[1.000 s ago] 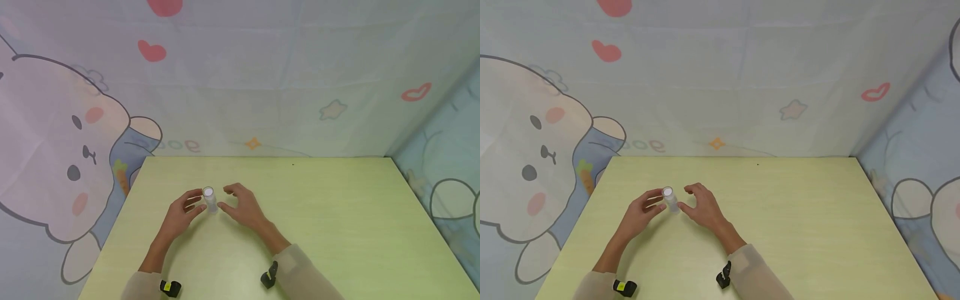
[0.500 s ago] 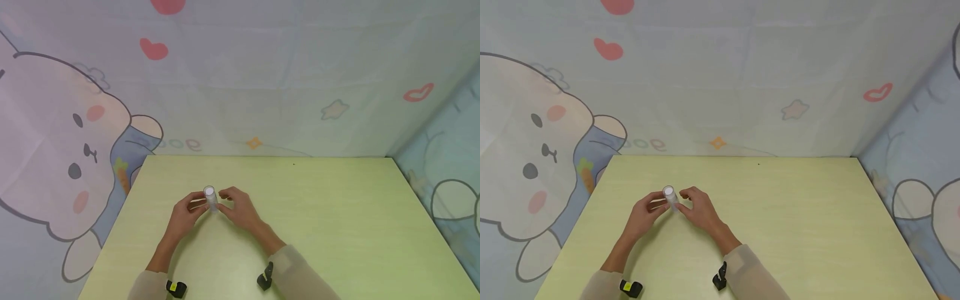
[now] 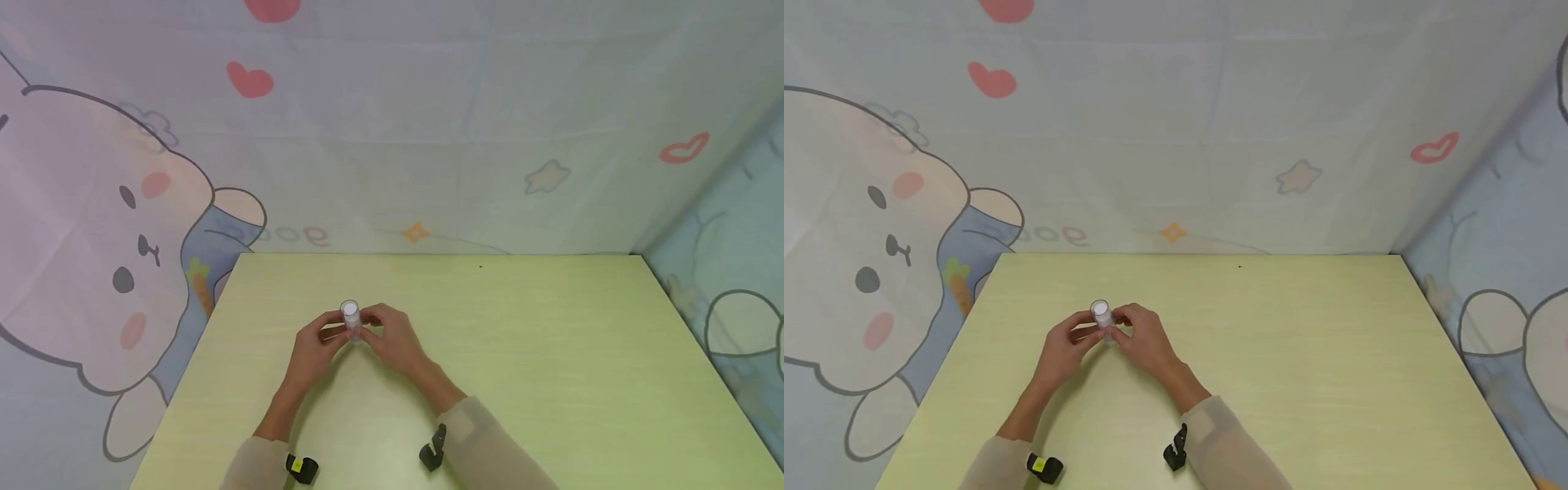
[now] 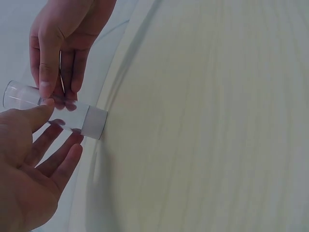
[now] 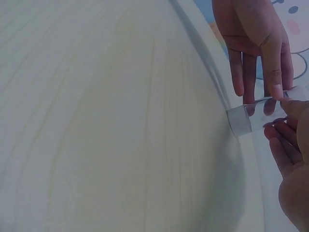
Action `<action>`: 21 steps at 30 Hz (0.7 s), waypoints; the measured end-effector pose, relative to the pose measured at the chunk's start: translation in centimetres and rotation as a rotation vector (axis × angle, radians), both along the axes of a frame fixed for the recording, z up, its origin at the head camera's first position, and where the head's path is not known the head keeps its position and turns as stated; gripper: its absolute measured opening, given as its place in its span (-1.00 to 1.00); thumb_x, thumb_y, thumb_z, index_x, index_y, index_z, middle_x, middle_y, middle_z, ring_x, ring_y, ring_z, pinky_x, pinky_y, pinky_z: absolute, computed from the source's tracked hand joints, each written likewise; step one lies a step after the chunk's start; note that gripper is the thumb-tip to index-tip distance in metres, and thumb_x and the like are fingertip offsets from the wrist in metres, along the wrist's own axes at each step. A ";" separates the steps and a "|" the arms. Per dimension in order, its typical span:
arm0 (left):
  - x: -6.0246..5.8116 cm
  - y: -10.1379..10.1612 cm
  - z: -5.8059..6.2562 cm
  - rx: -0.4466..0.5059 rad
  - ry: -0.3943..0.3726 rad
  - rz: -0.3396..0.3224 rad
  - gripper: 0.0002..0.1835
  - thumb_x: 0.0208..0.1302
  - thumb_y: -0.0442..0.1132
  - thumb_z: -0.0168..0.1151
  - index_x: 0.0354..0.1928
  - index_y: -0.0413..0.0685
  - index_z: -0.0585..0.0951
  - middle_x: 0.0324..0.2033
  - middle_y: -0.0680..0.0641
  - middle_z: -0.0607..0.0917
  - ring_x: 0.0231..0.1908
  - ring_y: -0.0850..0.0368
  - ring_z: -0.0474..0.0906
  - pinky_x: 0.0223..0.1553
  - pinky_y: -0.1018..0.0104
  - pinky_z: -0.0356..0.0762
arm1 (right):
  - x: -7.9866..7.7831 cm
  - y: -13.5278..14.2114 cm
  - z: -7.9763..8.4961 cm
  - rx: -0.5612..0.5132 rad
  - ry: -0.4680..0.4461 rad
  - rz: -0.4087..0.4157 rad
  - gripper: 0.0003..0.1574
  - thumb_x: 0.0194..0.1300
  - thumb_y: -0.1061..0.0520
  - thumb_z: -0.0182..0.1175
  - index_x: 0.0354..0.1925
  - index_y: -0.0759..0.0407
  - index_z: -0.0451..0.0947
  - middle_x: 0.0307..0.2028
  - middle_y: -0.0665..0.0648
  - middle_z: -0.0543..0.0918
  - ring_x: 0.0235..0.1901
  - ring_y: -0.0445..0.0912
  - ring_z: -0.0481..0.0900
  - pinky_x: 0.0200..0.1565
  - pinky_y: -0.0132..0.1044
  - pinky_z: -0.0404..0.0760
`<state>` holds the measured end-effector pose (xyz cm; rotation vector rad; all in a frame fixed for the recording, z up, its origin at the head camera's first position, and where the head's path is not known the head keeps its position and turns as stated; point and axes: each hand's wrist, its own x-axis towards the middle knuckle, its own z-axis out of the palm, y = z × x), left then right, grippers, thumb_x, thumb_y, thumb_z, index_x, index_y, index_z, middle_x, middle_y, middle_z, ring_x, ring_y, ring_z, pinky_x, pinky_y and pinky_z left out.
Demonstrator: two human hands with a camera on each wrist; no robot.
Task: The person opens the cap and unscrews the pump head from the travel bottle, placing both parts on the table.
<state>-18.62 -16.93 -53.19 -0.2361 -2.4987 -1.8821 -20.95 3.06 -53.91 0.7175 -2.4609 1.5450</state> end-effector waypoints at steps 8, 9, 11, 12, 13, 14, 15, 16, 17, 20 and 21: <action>-0.8 1.4 -0.2 -0.003 0.049 0.010 -0.60 0.40 -0.21 0.45 0.24 -0.05 0.69 0.20 -0.15 0.70 0.16 -0.17 0.71 0.10 0.15 0.71 | -0.3 1.1 0.2 -0.042 -0.018 -0.033 -0.63 0.35 0.21 0.48 0.09 0.26 0.69 -0.03 0.14 0.76 0.00 0.02 0.74 0.13 -0.16 0.71; -0.8 1.5 -0.2 -0.003 0.054 0.007 -0.60 0.40 -0.21 0.45 0.24 -0.05 0.69 0.21 -0.15 0.70 0.15 -0.17 0.71 0.11 0.14 0.71 | -0.3 1.2 0.2 -0.042 -0.020 -0.033 -0.63 0.36 0.21 0.47 0.09 0.26 0.69 -0.02 0.14 0.76 0.01 0.03 0.74 0.13 -0.16 0.71; -0.9 1.8 -0.1 -0.005 0.059 0.008 -0.61 0.40 -0.22 0.45 0.24 -0.03 0.69 0.20 -0.13 0.70 0.15 -0.15 0.72 0.11 0.13 0.71 | -0.4 1.5 0.2 -0.041 -0.023 -0.037 -0.63 0.36 0.20 0.47 0.10 0.26 0.69 -0.02 0.13 0.76 0.01 0.02 0.73 0.14 -0.16 0.71; -1.0 1.9 -0.2 -0.008 0.063 0.008 -0.61 0.40 -0.23 0.45 0.24 -0.02 0.69 0.20 -0.12 0.70 0.15 -0.15 0.72 0.11 0.13 0.71 | -0.5 1.6 0.2 -0.036 -0.026 -0.040 -0.63 0.37 0.19 0.47 0.10 0.25 0.69 -0.01 0.13 0.76 0.02 0.01 0.73 0.14 -0.16 0.70; -1.0 2.0 -0.2 -0.010 0.064 0.007 -0.61 0.40 -0.23 0.45 0.23 -0.02 0.69 0.20 -0.12 0.70 0.15 -0.15 0.72 0.11 0.13 0.71 | -0.5 1.7 0.2 -0.036 -0.030 -0.043 -0.63 0.37 0.18 0.47 0.10 0.24 0.69 -0.01 0.12 0.76 0.02 0.00 0.73 0.15 -0.17 0.70; -1.1 2.1 -0.2 -0.010 0.065 0.007 -0.61 0.40 -0.24 0.45 0.23 -0.01 0.69 0.20 -0.11 0.70 0.14 -0.16 0.72 0.11 0.12 0.71 | -0.5 1.8 0.2 -0.033 -0.029 -0.046 -0.63 0.38 0.17 0.47 0.10 0.24 0.69 -0.01 0.12 0.76 0.02 0.00 0.73 0.15 -0.16 0.70; -1.2 2.2 -0.2 -0.009 0.065 0.009 -0.61 0.40 -0.25 0.45 0.23 -0.01 0.70 0.19 -0.10 0.71 0.14 -0.15 0.72 0.11 0.12 0.71 | -0.5 2.0 0.2 -0.034 -0.030 -0.048 -0.63 0.38 0.16 0.47 0.10 0.23 0.69 -0.01 0.11 0.76 0.02 -0.01 0.73 0.15 -0.16 0.70; -1.2 2.4 -0.2 -0.007 0.063 0.010 -0.62 0.39 -0.25 0.45 0.22 0.00 0.70 0.19 -0.09 0.71 0.14 -0.15 0.73 0.11 0.12 0.71 | -0.5 2.1 0.2 -0.033 -0.032 -0.054 -0.63 0.38 0.15 0.47 0.10 0.22 0.70 -0.01 0.10 0.76 0.03 -0.02 0.73 0.15 -0.17 0.70; -1.3 2.5 -0.3 -0.005 0.062 0.009 -0.62 0.39 -0.25 0.45 0.22 0.00 0.70 0.19 -0.08 0.71 0.14 -0.15 0.72 0.11 0.12 0.71 | -0.5 2.3 0.2 -0.035 -0.032 -0.057 -0.63 0.38 0.14 0.47 0.10 0.21 0.70 -0.01 0.09 0.76 0.03 -0.02 0.73 0.15 -0.17 0.69; -1.5 3.0 -0.4 0.002 0.070 0.009 -0.62 0.38 -0.26 0.46 0.21 0.00 0.71 0.19 -0.07 0.72 0.13 -0.16 0.73 0.10 0.13 0.72 | -0.6 2.9 0.1 -0.054 -0.023 -0.064 -0.63 0.37 0.15 0.48 0.10 0.21 0.71 -0.02 0.09 0.77 0.02 -0.02 0.74 0.14 -0.16 0.70; -1.6 3.2 -0.5 0.004 0.074 0.009 -0.62 0.38 -0.25 0.46 0.21 0.01 0.71 0.18 -0.06 0.72 0.12 -0.15 0.73 0.10 0.14 0.72 | -0.6 3.1 0.0 -0.056 -0.023 -0.067 -0.63 0.37 0.14 0.48 0.10 0.20 0.71 -0.02 0.08 0.77 0.02 -0.03 0.74 0.15 -0.17 0.69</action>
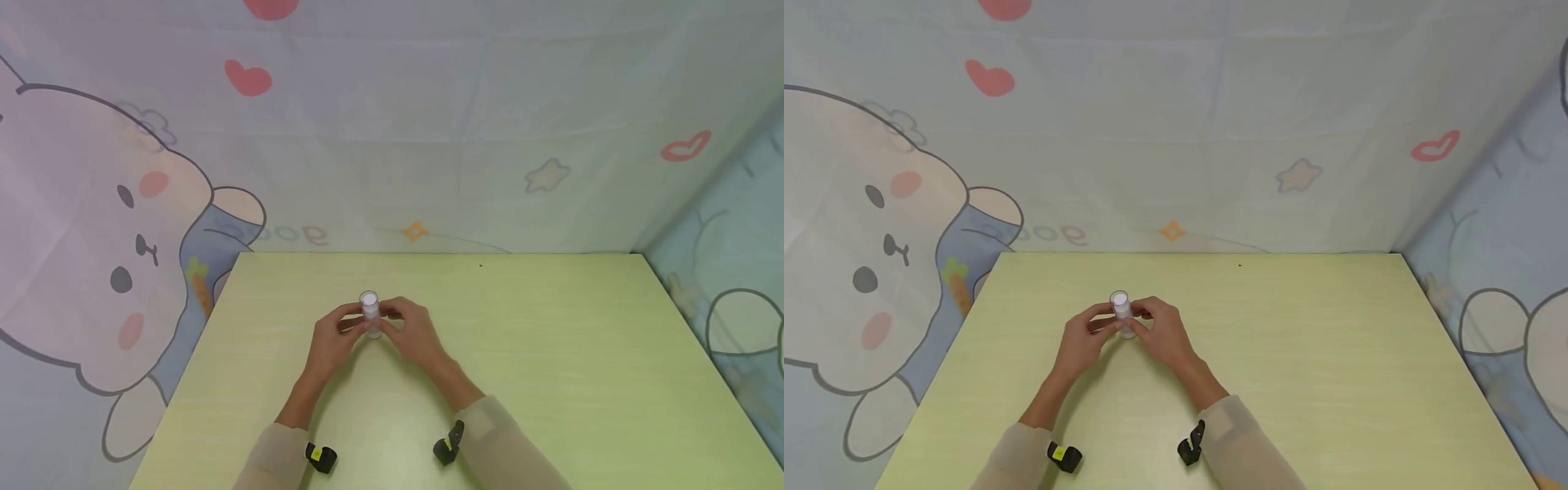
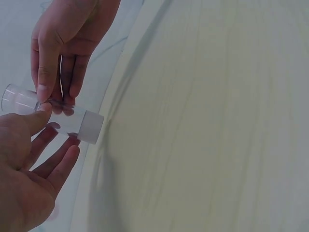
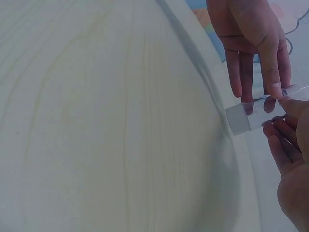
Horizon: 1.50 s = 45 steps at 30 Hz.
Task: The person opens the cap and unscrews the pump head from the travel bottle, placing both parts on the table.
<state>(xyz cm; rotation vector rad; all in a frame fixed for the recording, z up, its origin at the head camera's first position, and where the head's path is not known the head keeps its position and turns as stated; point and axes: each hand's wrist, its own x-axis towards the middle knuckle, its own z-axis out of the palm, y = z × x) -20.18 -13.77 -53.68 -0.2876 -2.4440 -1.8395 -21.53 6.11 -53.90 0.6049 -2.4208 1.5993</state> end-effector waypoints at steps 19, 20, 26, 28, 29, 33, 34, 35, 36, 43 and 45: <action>-0.3 2.9 0.9 0.002 0.045 -0.036 -0.64 0.36 -0.19 0.48 0.18 0.04 0.74 0.16 -0.01 0.75 0.08 -0.03 0.76 0.08 0.20 0.72 | 0.2 3.1 1.0 0.008 0.041 -0.026 -0.63 0.38 0.14 0.47 0.10 0.20 0.71 -0.02 0.10 0.77 0.02 0.01 0.74 0.15 -0.06 0.70; -0.4 3.0 1.0 0.010 0.046 -0.043 -0.64 0.36 -0.20 0.47 0.18 0.02 0.74 0.16 -0.02 0.75 0.08 -0.03 0.76 0.08 0.20 0.72 | 0.3 3.2 1.1 0.007 0.045 -0.029 -0.63 0.38 0.14 0.47 0.10 0.20 0.70 -0.02 0.11 0.77 0.02 0.02 0.74 0.15 -0.03 0.70; -0.5 4.4 1.1 0.033 0.108 -0.066 -0.63 0.33 -0.27 0.47 0.17 -0.06 0.74 0.14 -0.09 0.76 0.06 -0.06 0.78 0.05 0.21 0.73 | 0.9 4.4 1.1 0.008 0.056 -0.069 -0.63 0.41 0.10 0.45 0.12 0.17 0.70 0.00 0.07 0.75 0.04 0.02 0.71 0.15 0.05 0.69; -0.6 5.0 1.1 0.033 0.126 -0.072 -0.64 0.33 -0.28 0.47 0.16 -0.06 0.75 0.12 -0.10 0.77 0.04 -0.06 0.78 0.04 0.23 0.73 | 1.2 4.8 1.2 -0.009 0.060 -0.080 -0.63 0.41 0.11 0.45 0.13 0.16 0.70 0.01 0.06 0.75 0.04 0.02 0.71 0.15 0.04 0.69; -0.7 5.2 1.1 0.034 0.133 -0.075 -0.64 0.34 -0.28 0.46 0.16 -0.06 0.75 0.11 -0.10 0.77 0.04 -0.06 0.78 0.04 0.23 0.74 | 1.3 5.0 1.3 -0.015 0.060 -0.086 -0.63 0.41 0.11 0.45 0.13 0.15 0.70 0.01 0.05 0.75 0.05 0.01 0.71 0.16 0.02 0.69; -0.8 6.2 1.2 0.046 0.132 -0.080 -0.65 0.33 -0.29 0.47 0.15 -0.04 0.76 0.09 -0.09 0.78 0.03 -0.06 0.79 0.03 0.22 0.74 | 1.6 5.8 1.5 -0.033 0.073 -0.097 -0.64 0.41 0.11 0.45 0.12 0.14 0.70 0.00 0.04 0.75 0.04 -0.01 0.71 0.16 0.00 0.69; -0.8 6.4 1.2 0.049 0.126 -0.081 -0.65 0.33 -0.29 0.47 0.15 -0.04 0.76 0.09 -0.09 0.78 0.03 -0.06 0.79 0.03 0.23 0.74 | 1.7 6.0 1.5 -0.031 0.071 -0.100 -0.64 0.41 0.11 0.45 0.12 0.14 0.70 -0.01 0.04 0.75 0.04 -0.01 0.71 0.16 -0.01 0.69; -0.9 6.7 1.2 0.053 0.122 -0.084 -0.65 0.33 -0.28 0.47 0.15 -0.04 0.76 0.09 -0.09 0.78 0.03 -0.05 0.79 0.03 0.23 0.74 | 1.7 6.3 1.5 -0.031 0.072 -0.101 -0.64 0.41 0.11 0.45 0.12 0.14 0.70 0.00 0.04 0.75 0.04 -0.01 0.71 0.16 -0.01 0.69; -0.9 6.9 1.3 0.055 0.118 -0.088 -0.65 0.33 -0.28 0.48 0.15 -0.05 0.76 0.10 -0.09 0.78 0.03 -0.04 0.79 0.04 0.23 0.73 | 1.7 6.5 1.6 -0.034 0.067 -0.102 -0.64 0.41 0.11 0.45 0.12 0.14 0.70 0.00 0.05 0.75 0.04 0.00 0.71 0.16 0.00 0.69; -0.7 8.3 1.8 0.022 0.105 -0.107 -0.64 0.34 -0.23 0.49 0.15 -0.05 0.76 0.09 -0.06 0.78 0.01 0.02 0.80 0.03 0.27 0.73 | 2.1 8.3 2.4 -0.013 0.013 -0.108 -0.65 0.41 0.07 0.45 0.11 0.11 0.70 0.00 0.03 0.76 0.06 0.00 0.71 0.18 -0.04 0.68; -0.6 8.5 2.0 0.014 0.106 -0.113 -0.64 0.33 -0.21 0.49 0.15 -0.04 0.76 0.09 -0.05 0.79 -0.01 0.04 0.80 0.02 0.28 0.73 | 2.2 8.7 2.6 0.000 0.002 -0.107 -0.65 0.41 0.05 0.45 0.11 0.09 0.70 0.00 0.02 0.75 0.07 -0.01 0.71 0.20 -0.07 0.67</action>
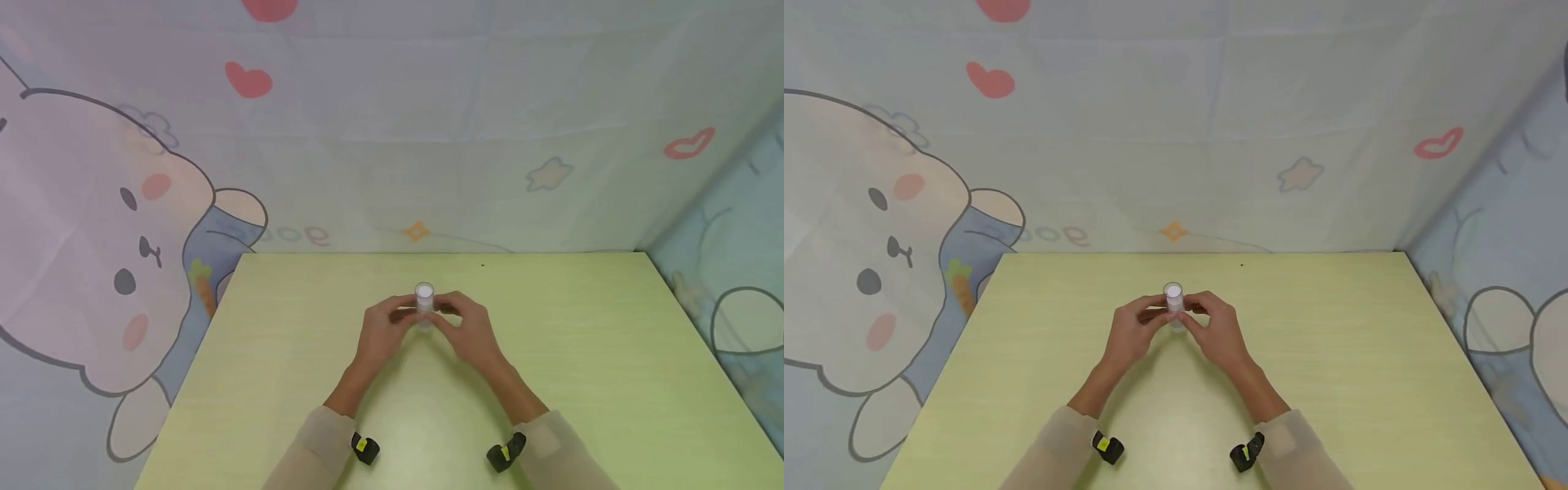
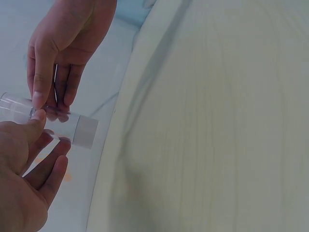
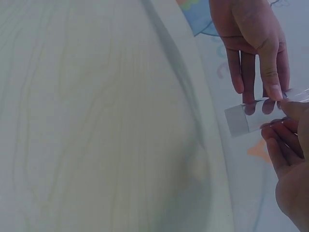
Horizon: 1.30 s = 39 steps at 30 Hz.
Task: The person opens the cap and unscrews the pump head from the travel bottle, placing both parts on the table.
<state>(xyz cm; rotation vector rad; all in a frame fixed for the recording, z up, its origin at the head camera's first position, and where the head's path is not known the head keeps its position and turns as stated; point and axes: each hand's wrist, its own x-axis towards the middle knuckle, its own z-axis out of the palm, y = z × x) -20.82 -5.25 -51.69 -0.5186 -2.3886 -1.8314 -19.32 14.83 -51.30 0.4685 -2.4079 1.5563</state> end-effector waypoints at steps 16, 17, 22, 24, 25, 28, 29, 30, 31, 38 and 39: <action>0.9 1.3 -0.3 -0.051 -0.006 -0.044 -0.62 0.37 -0.12 0.47 0.19 0.04 0.75 0.11 0.04 0.78 0.02 0.11 0.79 0.02 0.30 0.73 | 1.4 1.8 0.0 0.017 0.000 -0.026 -0.68 0.39 0.07 0.47 0.07 0.07 0.71 -0.02 -0.01 0.76 0.06 -0.02 0.73 0.17 -0.05 0.69; 1.0 1.3 -0.3 -0.050 -0.007 -0.047 -0.63 0.38 -0.12 0.47 0.19 0.04 0.75 0.11 0.04 0.78 0.01 0.12 0.79 0.02 0.30 0.73 | 1.5 1.9 0.0 0.020 0.002 -0.023 -0.68 0.39 0.07 0.47 0.07 0.08 0.71 -0.02 -0.01 0.76 0.06 -0.02 0.73 0.17 -0.05 0.69; 1.4 1.6 -0.4 -0.049 0.000 -0.059 -0.63 0.38 -0.11 0.47 0.19 0.04 0.75 0.09 0.04 0.79 0.00 0.12 0.79 0.00 0.29 0.73 | 2.0 2.5 -0.1 0.023 -0.002 -0.013 -0.68 0.39 0.06 0.47 0.07 0.06 0.72 -0.03 -0.02 0.77 0.06 -0.04 0.73 0.17 -0.07 0.69; 1.5 1.8 -0.6 -0.059 -0.002 -0.066 -0.62 0.38 -0.11 0.48 0.19 0.05 0.75 0.10 0.04 0.79 -0.01 0.13 0.79 0.00 0.30 0.73 | 2.3 2.8 -0.2 0.018 -0.007 -0.015 -0.69 0.39 0.07 0.47 0.06 0.05 0.72 -0.03 -0.03 0.77 0.06 -0.05 0.73 0.17 -0.07 0.69; 1.5 1.9 -0.6 -0.064 -0.006 -0.071 -0.62 0.38 -0.11 0.48 0.20 0.05 0.75 0.10 0.04 0.79 -0.01 0.14 0.79 0.00 0.30 0.73 | 2.4 2.9 -0.3 0.015 -0.011 -0.018 -0.69 0.39 0.07 0.47 0.06 0.04 0.72 -0.03 -0.03 0.77 0.05 -0.05 0.73 0.17 -0.08 0.69; 1.6 2.2 -0.7 -0.080 -0.015 -0.085 -0.60 0.37 -0.09 0.48 0.22 0.06 0.74 0.11 0.07 0.78 -0.01 0.19 0.78 0.01 0.34 0.72 | 2.6 3.3 -0.4 0.004 -0.017 -0.024 -0.71 0.38 0.07 0.47 0.05 0.02 0.73 -0.04 -0.03 0.77 0.04 -0.05 0.73 0.15 -0.06 0.70; 1.7 2.3 -0.6 -0.080 -0.016 -0.089 -0.60 0.37 -0.09 0.48 0.22 0.06 0.74 0.12 0.06 0.78 -0.01 0.19 0.78 0.01 0.34 0.72 | 2.7 3.4 -0.4 0.001 -0.017 -0.023 -0.71 0.38 0.07 0.47 0.05 0.02 0.73 -0.04 -0.02 0.77 0.04 -0.04 0.73 0.15 -0.05 0.70; 1.7 2.4 -0.6 -0.076 -0.016 -0.093 -0.60 0.38 -0.09 0.48 0.22 0.05 0.74 0.12 0.06 0.78 -0.01 0.19 0.78 0.01 0.34 0.72 | 2.8 3.6 -0.4 -0.002 -0.017 -0.022 -0.71 0.39 0.07 0.47 0.05 0.02 0.73 -0.04 -0.02 0.77 0.04 -0.04 0.73 0.15 -0.04 0.70; 1.8 2.4 -0.5 -0.072 -0.013 -0.097 -0.60 0.38 -0.09 0.48 0.22 0.05 0.74 0.12 0.05 0.78 -0.01 0.18 0.78 0.01 0.33 0.72 | 2.9 3.7 -0.3 -0.001 -0.016 -0.021 -0.71 0.39 0.07 0.47 0.05 0.02 0.73 -0.04 -0.02 0.77 0.04 -0.04 0.73 0.15 -0.03 0.70; 2.3 2.8 -0.5 -0.058 0.017 -0.113 -0.62 0.37 -0.12 0.49 0.19 0.02 0.75 0.08 0.03 0.80 -0.04 0.18 0.79 -0.02 0.33 0.73 | 3.4 4.3 0.0 0.003 -0.020 -0.007 -0.72 0.39 0.10 0.47 0.05 0.05 0.72 -0.05 -0.01 0.77 0.03 -0.03 0.74 0.16 0.00 0.70; 2.3 2.8 -0.5 -0.061 0.020 -0.115 -0.61 0.37 -0.12 0.49 0.19 0.02 0.75 0.07 0.03 0.80 -0.04 0.18 0.79 -0.02 0.33 0.73 | 3.5 4.4 0.0 0.003 -0.022 -0.007 -0.71 0.39 0.11 0.47 0.05 0.05 0.73 -0.05 -0.02 0.77 0.03 -0.03 0.74 0.16 0.00 0.70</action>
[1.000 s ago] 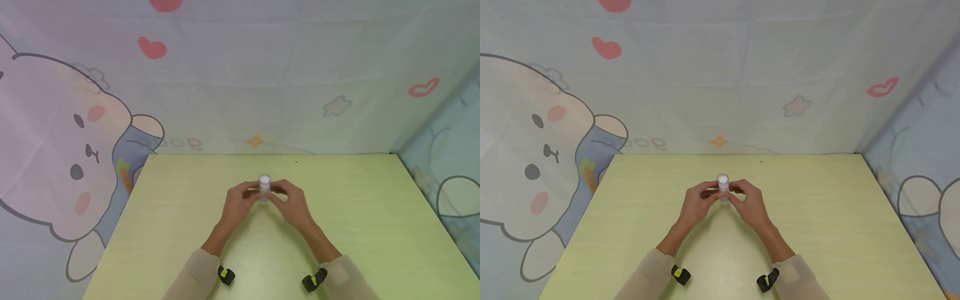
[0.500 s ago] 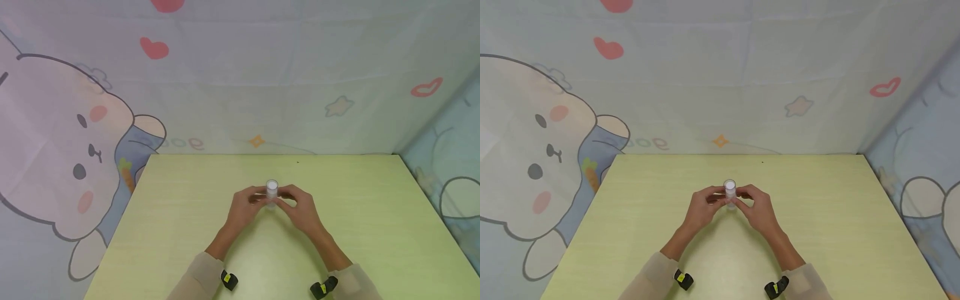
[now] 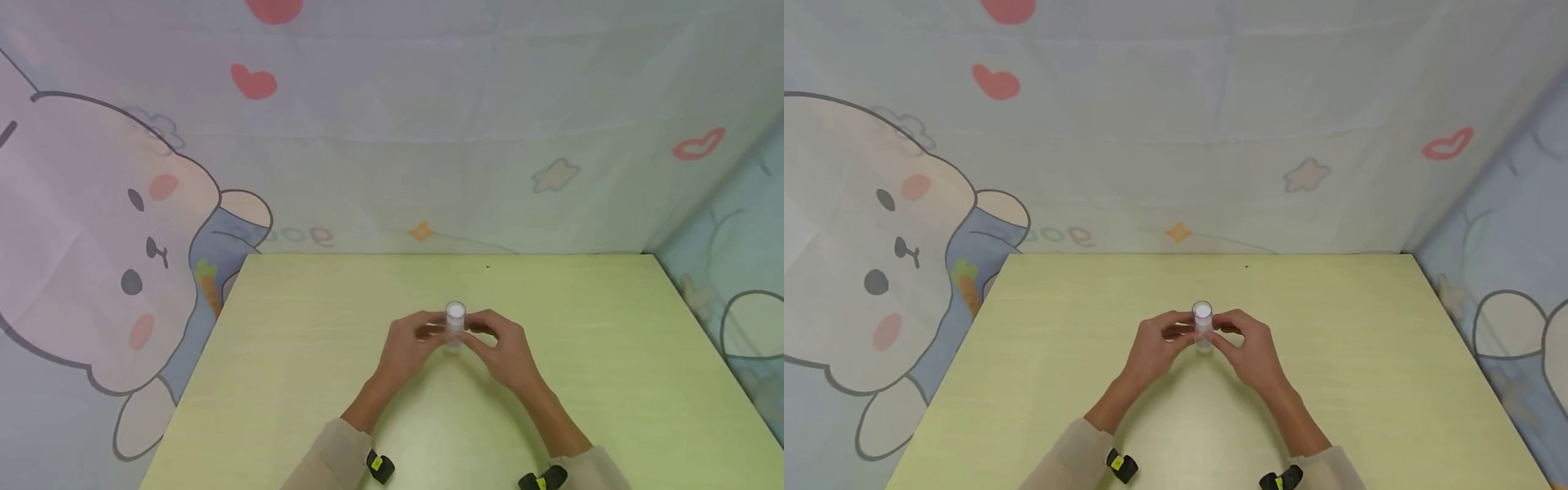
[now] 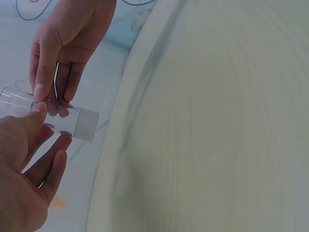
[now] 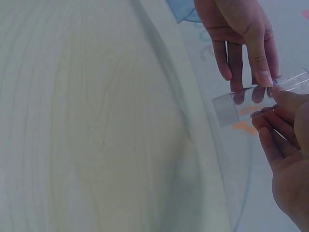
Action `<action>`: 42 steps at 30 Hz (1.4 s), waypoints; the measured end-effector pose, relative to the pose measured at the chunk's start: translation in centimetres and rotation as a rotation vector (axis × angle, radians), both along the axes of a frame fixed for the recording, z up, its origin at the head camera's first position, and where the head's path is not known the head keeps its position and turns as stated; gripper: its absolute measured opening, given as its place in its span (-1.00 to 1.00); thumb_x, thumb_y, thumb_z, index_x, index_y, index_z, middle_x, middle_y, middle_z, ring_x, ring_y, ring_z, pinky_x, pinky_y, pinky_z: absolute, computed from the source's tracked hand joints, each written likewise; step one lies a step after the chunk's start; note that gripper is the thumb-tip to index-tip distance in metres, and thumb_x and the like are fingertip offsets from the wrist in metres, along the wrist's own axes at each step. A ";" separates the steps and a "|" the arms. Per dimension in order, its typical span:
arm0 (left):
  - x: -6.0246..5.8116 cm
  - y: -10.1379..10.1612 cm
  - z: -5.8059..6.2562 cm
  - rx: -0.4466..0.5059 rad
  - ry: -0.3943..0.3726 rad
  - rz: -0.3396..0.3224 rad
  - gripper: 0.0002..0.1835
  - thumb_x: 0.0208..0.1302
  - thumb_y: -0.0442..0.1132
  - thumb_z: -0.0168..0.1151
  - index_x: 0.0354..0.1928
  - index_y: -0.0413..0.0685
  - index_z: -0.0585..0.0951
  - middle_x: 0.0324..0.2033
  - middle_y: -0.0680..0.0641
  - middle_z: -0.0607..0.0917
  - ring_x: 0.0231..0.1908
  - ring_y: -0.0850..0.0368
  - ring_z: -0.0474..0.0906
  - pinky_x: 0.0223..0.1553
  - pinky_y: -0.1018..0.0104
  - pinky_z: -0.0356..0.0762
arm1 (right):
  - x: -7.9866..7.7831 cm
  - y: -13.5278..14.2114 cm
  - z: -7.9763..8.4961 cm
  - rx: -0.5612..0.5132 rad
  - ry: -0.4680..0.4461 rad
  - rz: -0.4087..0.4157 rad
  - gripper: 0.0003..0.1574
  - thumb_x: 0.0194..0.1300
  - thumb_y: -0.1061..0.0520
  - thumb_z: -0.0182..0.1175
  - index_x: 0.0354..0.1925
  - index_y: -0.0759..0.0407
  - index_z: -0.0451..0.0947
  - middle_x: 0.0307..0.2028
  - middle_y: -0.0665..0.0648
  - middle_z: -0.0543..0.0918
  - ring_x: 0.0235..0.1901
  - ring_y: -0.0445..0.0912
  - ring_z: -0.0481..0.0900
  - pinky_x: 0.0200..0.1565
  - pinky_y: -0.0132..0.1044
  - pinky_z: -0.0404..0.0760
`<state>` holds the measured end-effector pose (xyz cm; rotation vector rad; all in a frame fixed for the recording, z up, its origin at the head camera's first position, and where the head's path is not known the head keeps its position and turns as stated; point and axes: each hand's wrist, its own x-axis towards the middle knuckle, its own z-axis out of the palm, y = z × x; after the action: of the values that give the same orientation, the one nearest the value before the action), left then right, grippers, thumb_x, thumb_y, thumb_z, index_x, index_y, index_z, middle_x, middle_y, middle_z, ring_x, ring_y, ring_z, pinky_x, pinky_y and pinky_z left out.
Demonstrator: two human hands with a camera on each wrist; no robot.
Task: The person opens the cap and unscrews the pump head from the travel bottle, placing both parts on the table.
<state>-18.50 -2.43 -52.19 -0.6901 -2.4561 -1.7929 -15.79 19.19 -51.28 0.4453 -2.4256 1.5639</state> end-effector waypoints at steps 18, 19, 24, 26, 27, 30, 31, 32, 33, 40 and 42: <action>1.4 0.2 -0.3 -0.006 -0.015 -0.006 -0.63 0.35 -0.17 0.50 0.17 -0.02 0.76 0.05 -0.01 0.81 -0.04 0.16 0.79 -0.05 0.35 0.73 | 1.5 0.3 -0.9 0.004 0.002 -0.003 -0.72 0.37 0.14 0.48 0.03 0.02 0.72 -0.05 -0.04 0.78 0.01 -0.04 0.74 0.12 -0.10 0.72; 1.5 0.2 -0.3 -0.006 -0.016 -0.004 -0.62 0.35 -0.17 0.50 0.17 -0.02 0.76 0.05 0.00 0.81 -0.05 0.16 0.79 -0.05 0.36 0.73 | 1.5 0.2 -0.9 0.001 0.000 -0.006 -0.71 0.36 0.14 0.49 0.03 0.01 0.72 -0.05 -0.06 0.78 0.01 -0.05 0.74 0.12 -0.10 0.72; 1.9 0.1 -0.6 0.005 -0.025 0.009 -0.63 0.34 -0.18 0.51 0.17 -0.01 0.76 0.04 0.00 0.81 -0.05 0.14 0.80 -0.05 0.36 0.73 | 1.8 0.1 -1.2 -0.001 -0.010 -0.014 -0.69 0.34 0.14 0.51 0.03 -0.02 0.72 -0.06 -0.11 0.77 0.00 -0.10 0.74 0.12 -0.21 0.71; 2.0 0.1 -0.8 0.006 -0.028 0.011 -0.63 0.34 -0.18 0.51 0.17 -0.01 0.76 0.04 0.01 0.81 -0.05 0.16 0.80 -0.04 0.36 0.73 | 1.9 0.1 -1.3 -0.006 -0.016 -0.011 -0.69 0.33 0.13 0.51 0.03 -0.03 0.72 -0.06 -0.13 0.77 0.01 -0.11 0.74 0.12 -0.25 0.70; 2.1 0.0 -0.8 0.008 -0.025 0.009 -0.63 0.34 -0.18 0.51 0.17 -0.02 0.76 0.04 0.00 0.81 -0.05 0.16 0.79 -0.04 0.36 0.73 | 2.0 0.1 -1.4 -0.007 -0.017 -0.010 -0.68 0.33 0.13 0.51 0.03 -0.04 0.72 -0.06 -0.14 0.77 0.01 -0.12 0.74 0.12 -0.26 0.70; 2.4 -0.1 -1.0 0.009 -0.019 0.007 -0.62 0.35 -0.19 0.50 0.17 -0.04 0.76 0.05 -0.01 0.81 -0.05 0.18 0.79 -0.04 0.35 0.73 | 2.2 0.0 -1.6 -0.009 -0.016 -0.005 -0.68 0.33 0.14 0.51 0.03 -0.05 0.72 -0.06 -0.14 0.76 0.01 -0.12 0.74 0.12 -0.26 0.70; 2.5 -0.1 -1.0 0.009 -0.016 0.006 -0.62 0.35 -0.19 0.50 0.17 -0.04 0.75 0.05 -0.01 0.80 -0.05 0.18 0.79 -0.05 0.35 0.73 | 2.2 0.0 -1.7 -0.009 -0.014 -0.002 -0.68 0.33 0.14 0.51 0.03 -0.04 0.72 -0.06 -0.13 0.76 0.01 -0.11 0.73 0.12 -0.25 0.70; 2.5 -0.2 -1.0 0.009 -0.016 0.005 -0.62 0.35 -0.18 0.50 0.17 -0.04 0.75 0.05 -0.01 0.80 -0.05 0.18 0.79 -0.04 0.35 0.73 | 2.3 0.0 -1.7 -0.007 -0.014 -0.003 -0.68 0.33 0.15 0.51 0.03 -0.05 0.72 -0.06 -0.13 0.76 0.01 -0.12 0.73 0.12 -0.25 0.70; 2.6 -0.2 -1.0 0.011 -0.017 0.005 -0.62 0.35 -0.18 0.50 0.18 -0.04 0.75 0.05 -0.01 0.80 -0.05 0.18 0.79 -0.04 0.35 0.73 | 2.3 -0.1 -1.8 -0.004 -0.012 -0.003 -0.68 0.33 0.14 0.51 0.02 -0.05 0.72 -0.06 -0.13 0.76 0.01 -0.12 0.74 0.12 -0.24 0.70; 2.9 -0.5 -1.4 0.019 -0.044 0.011 -0.62 0.34 -0.17 0.51 0.17 -0.01 0.76 0.05 0.02 0.80 -0.04 0.19 0.78 -0.03 0.34 0.73 | 2.5 -0.4 -2.1 -0.012 0.016 0.011 -0.70 0.34 0.17 0.49 0.02 -0.02 0.72 -0.07 -0.08 0.77 -0.01 -0.05 0.75 0.10 -0.10 0.73; 3.0 -0.6 -1.6 0.023 -0.051 0.010 -0.61 0.33 -0.15 0.51 0.18 0.01 0.75 0.05 0.03 0.80 -0.03 0.19 0.78 -0.02 0.34 0.72 | 2.6 -0.5 -2.2 -0.021 0.014 0.014 -0.70 0.34 0.17 0.50 0.02 -0.02 0.73 -0.06 -0.08 0.77 0.00 -0.05 0.75 0.11 -0.11 0.72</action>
<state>-15.51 -2.98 -53.76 -0.6377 -2.4620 -1.8548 -13.22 18.70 -53.49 0.4682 -2.3986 1.5855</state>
